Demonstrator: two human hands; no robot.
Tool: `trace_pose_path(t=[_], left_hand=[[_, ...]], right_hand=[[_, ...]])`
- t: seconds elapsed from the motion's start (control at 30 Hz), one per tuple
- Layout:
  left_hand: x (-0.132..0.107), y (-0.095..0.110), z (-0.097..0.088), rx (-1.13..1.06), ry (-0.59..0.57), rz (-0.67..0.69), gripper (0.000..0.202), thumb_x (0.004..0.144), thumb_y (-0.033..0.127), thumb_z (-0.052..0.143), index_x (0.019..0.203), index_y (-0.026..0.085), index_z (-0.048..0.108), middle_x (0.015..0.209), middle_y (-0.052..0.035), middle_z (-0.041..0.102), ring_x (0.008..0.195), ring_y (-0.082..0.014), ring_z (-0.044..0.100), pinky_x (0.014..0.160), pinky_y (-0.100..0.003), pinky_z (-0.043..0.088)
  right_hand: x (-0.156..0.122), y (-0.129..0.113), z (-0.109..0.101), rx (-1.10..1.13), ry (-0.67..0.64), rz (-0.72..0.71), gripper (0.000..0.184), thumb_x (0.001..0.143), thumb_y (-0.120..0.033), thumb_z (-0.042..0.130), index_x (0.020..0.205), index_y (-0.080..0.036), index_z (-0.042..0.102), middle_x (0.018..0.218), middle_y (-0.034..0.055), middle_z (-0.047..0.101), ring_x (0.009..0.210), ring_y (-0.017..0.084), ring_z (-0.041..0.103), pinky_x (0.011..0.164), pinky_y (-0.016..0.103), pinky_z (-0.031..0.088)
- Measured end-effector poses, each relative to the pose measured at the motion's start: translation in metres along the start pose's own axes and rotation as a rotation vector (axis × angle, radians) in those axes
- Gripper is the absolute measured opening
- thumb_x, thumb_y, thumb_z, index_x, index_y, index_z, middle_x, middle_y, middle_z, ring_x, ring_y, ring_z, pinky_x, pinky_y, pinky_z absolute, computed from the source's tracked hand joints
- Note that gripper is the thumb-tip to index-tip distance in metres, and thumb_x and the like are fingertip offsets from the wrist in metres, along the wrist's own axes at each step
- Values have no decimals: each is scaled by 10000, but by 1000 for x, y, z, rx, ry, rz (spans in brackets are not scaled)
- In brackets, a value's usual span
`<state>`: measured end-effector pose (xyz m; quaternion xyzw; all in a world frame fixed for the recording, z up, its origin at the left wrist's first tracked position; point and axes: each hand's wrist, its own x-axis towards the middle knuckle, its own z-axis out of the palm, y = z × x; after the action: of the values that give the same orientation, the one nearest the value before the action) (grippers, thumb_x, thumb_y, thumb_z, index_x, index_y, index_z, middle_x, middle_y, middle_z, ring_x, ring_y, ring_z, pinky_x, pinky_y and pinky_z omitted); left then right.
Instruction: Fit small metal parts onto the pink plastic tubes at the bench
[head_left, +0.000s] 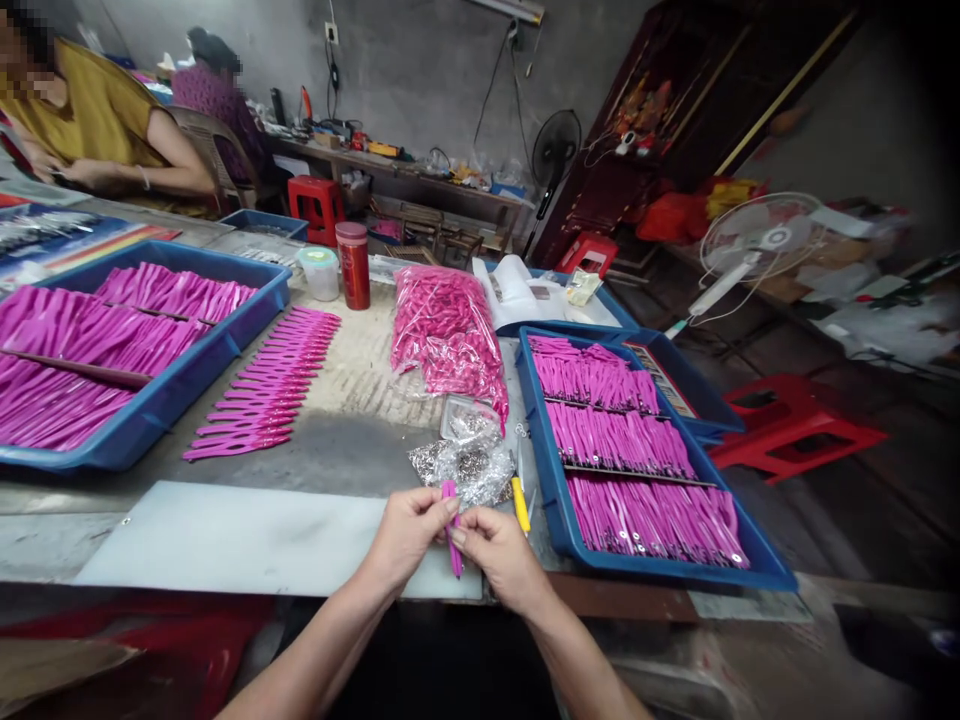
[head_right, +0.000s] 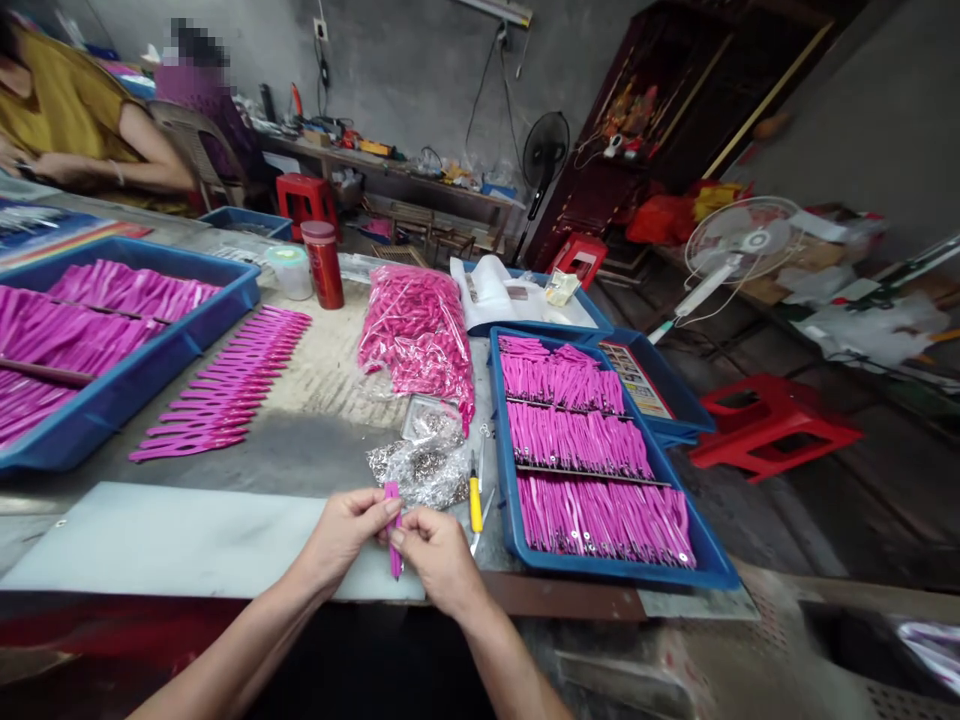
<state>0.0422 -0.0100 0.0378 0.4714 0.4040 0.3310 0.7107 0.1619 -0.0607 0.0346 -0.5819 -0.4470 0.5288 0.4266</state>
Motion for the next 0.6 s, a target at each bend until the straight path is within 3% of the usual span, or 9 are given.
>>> trace_pose_path(t=[0.4, 0.6], left_hand=[[9, 1, -1, -78, 49, 0, 296, 606, 361, 638, 493, 127, 497, 430, 54, 446, 434, -58, 380, 448, -187, 297], [16, 4, -9, 47, 37, 125, 260, 654, 326, 603, 512, 127, 512, 467, 54, 445, 467, -61, 385, 467, -181, 306]], right_hand=[[14, -6, 0, 56, -12, 74, 246, 613, -375, 590, 549, -171, 470, 441, -72, 393, 415, 60, 297, 421, 202, 206], [24, -1, 1, -10, -23, -62, 209, 679, -307, 554, 549, -164, 474, 478, -66, 391, 450, 61, 312, 444, 199, 231]])
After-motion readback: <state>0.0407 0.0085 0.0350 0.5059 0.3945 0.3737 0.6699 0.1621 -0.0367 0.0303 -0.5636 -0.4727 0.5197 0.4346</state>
